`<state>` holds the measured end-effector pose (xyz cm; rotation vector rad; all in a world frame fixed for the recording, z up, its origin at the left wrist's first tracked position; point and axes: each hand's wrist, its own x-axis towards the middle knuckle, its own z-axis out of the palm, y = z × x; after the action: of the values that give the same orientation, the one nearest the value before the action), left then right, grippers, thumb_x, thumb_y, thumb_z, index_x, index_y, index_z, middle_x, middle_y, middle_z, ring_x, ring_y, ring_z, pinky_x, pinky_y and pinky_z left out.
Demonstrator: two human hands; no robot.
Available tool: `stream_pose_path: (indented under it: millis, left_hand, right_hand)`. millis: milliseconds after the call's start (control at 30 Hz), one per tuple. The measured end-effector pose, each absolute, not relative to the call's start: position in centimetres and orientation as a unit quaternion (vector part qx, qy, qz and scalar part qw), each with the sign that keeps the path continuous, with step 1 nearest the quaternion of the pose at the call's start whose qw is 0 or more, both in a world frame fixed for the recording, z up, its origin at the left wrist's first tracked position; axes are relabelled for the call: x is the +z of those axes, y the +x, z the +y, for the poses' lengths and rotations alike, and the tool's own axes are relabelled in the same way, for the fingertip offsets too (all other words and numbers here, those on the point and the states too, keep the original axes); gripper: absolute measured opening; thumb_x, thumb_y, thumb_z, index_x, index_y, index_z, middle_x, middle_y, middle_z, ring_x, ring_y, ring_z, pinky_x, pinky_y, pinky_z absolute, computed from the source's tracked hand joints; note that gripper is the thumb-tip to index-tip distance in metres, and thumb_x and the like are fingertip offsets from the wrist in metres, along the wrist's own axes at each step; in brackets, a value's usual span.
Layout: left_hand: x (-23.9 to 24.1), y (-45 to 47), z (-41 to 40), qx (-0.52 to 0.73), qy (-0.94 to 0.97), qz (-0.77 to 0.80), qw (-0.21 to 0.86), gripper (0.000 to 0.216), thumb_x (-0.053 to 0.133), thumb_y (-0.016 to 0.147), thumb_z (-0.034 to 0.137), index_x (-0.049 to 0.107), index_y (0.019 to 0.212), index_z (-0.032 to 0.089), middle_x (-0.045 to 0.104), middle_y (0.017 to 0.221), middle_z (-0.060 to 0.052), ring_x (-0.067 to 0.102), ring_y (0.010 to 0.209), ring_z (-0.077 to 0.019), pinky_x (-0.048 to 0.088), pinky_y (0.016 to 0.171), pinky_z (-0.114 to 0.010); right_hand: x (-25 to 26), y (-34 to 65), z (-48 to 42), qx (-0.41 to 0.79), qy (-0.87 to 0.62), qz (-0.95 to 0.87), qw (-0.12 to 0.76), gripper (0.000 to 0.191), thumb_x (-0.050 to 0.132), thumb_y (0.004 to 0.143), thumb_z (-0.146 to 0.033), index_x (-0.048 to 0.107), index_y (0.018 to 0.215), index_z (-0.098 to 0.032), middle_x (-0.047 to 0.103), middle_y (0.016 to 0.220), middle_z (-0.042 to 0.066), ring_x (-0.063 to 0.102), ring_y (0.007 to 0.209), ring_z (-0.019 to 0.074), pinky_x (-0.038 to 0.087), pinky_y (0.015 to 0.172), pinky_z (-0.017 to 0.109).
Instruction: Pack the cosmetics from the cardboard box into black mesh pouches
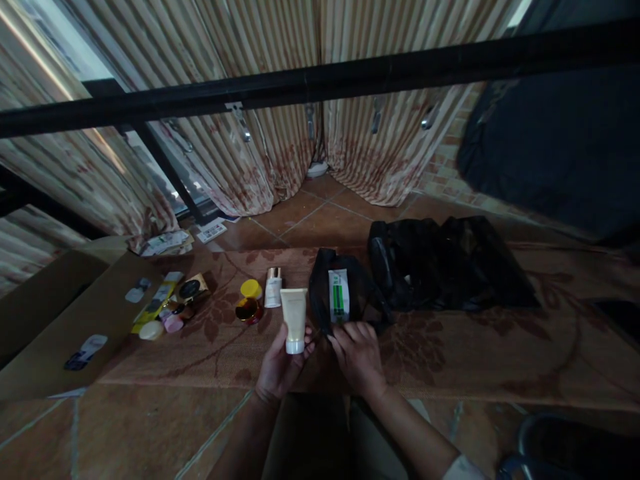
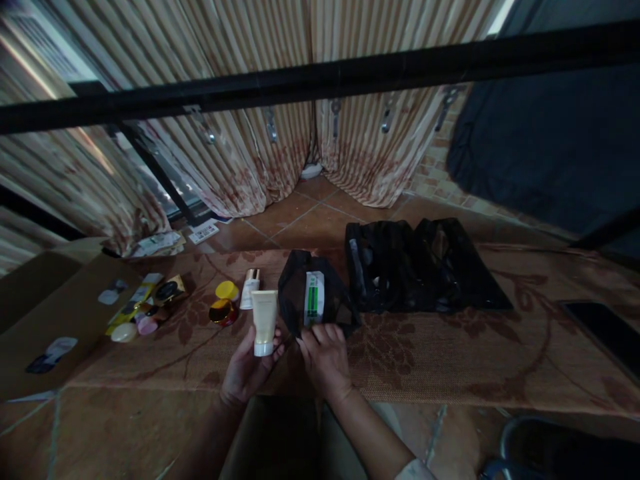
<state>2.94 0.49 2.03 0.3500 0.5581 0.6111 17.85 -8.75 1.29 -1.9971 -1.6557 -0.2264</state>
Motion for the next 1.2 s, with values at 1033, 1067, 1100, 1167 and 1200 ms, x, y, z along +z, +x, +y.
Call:
stream_pose_path:
  millis: [1033,1067,1100,1167,1200]
  left_hand:
    - [2.1,3.1,0.8,0.283,0.156,0.252,0.912,0.031,0.046,0.089,0.033,0.060,0.103,0.009,0.065,0.092,-0.011,0.063,0.081,-0.0166,0.052,0.075,-0.031]
    - [2.2,3.1,0.8,0.282,0.157,0.250,0.913,0.032,0.046,0.089,0.033,0.059,0.104,0.009,0.065,0.093,-0.011,0.062,0.081,-0.0167,0.052,0.075,-0.031]
    - [2.2,3.1,0.8,0.281,0.157,0.249,0.913,0.032,0.046,0.089,0.033,0.059,0.105,0.009,0.065,0.093,-0.011,0.062,0.082,-0.0167,0.051,0.075,-0.031]
    - [2.3,3.0,0.8,0.280,0.156,0.246,0.915,0.034,0.046,0.089,0.034,0.058,0.108,0.009,0.064,0.094,-0.011,0.062,0.082,-0.0165,0.051,0.075,-0.031]
    - [2.3,3.0,0.8,0.278,0.155,0.243,0.916,0.034,0.046,0.089,0.034,0.058,0.109,0.009,0.064,0.094,-0.011,0.062,0.082,-0.0164,0.051,0.075,-0.030]
  right_hand:
    - [1.2,17.8,-8.8,-0.087,-0.749,-0.608,0.248,0.025,0.044,0.091,-0.032,0.062,0.104,-0.020,0.055,0.079,0.004,0.043,0.080,0.0180,0.030,0.077,0.032]
    - [1.3,17.8,-8.8,-0.087,-0.749,-0.608,0.248,0.025,0.044,0.091,-0.031,0.062,0.104,-0.020,0.055,0.079,0.004,0.043,0.080,0.0180,0.030,0.077,0.032]
    - [1.3,17.8,-8.8,-0.087,-0.749,-0.609,0.248,0.025,0.044,0.091,-0.031,0.062,0.104,-0.020,0.055,0.079,0.004,0.043,0.079,0.0179,0.030,0.077,0.032]
    - [1.3,17.8,-8.8,-0.087,-0.748,-0.609,0.248,0.025,0.043,0.092,-0.032,0.062,0.103,-0.020,0.054,0.078,0.004,0.042,0.079,0.0178,0.030,0.077,0.032]
    - [1.3,17.8,-8.8,-0.087,-0.748,-0.610,0.248,0.025,0.043,0.092,-0.032,0.062,0.102,-0.020,0.054,0.078,0.004,0.042,0.079,0.0177,0.030,0.077,0.032]
